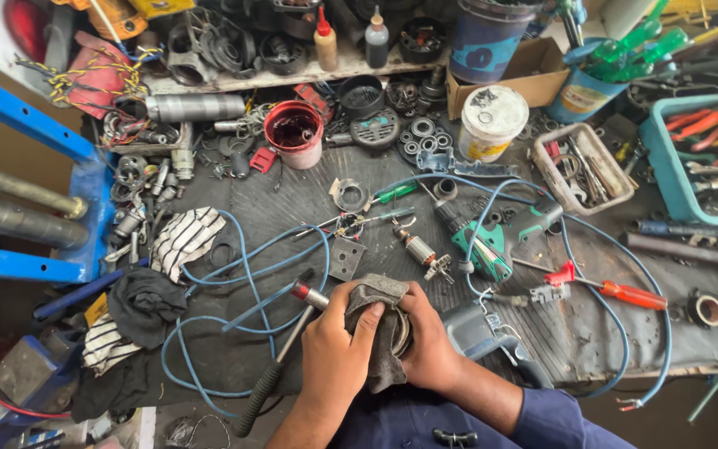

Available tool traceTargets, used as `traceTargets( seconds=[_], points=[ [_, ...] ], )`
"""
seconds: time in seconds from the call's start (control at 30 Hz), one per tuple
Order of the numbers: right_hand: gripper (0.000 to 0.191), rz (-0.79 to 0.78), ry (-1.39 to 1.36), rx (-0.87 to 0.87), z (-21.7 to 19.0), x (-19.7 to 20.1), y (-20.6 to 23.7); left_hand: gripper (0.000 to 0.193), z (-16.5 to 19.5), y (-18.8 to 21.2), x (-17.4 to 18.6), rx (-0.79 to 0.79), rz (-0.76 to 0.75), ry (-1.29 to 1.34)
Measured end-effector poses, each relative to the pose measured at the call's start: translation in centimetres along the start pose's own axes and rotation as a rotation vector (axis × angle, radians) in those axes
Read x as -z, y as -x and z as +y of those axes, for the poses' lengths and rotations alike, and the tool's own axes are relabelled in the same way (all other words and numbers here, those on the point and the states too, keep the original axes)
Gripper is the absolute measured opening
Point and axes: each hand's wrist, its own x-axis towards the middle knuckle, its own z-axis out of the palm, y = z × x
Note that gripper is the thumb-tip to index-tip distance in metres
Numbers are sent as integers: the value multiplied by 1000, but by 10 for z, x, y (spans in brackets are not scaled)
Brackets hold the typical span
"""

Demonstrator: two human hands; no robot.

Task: The person cleans a small cylindrical mechanical part by hand, using a rag and a wire brush to remove grime from the interior and exterior surfaces. The person repeatedly wipes and scrubs the part, then places it on the workbench.

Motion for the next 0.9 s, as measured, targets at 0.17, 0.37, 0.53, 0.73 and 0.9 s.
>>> traceTargets(
  seconds=[0.17,0.37,0.53,0.73,0.9],
  points=[
    [83,-14,-21,1,6,-1,-1,38,1,-3,1,24,-46,52],
    [94,30,75,81,20,-1,6,79,6,-7,4,48,-208,229],
    [95,15,-109,-63,17,-3,12,82,3,-20,23,55,-494,254],
    [92,18,23,-21,9,-6,11,58,0,-17,16,9,-273,202],
    [83,31,-33,-44,4,-9,14,42,-1,-15,8,-51,-184,224]
  ],
)
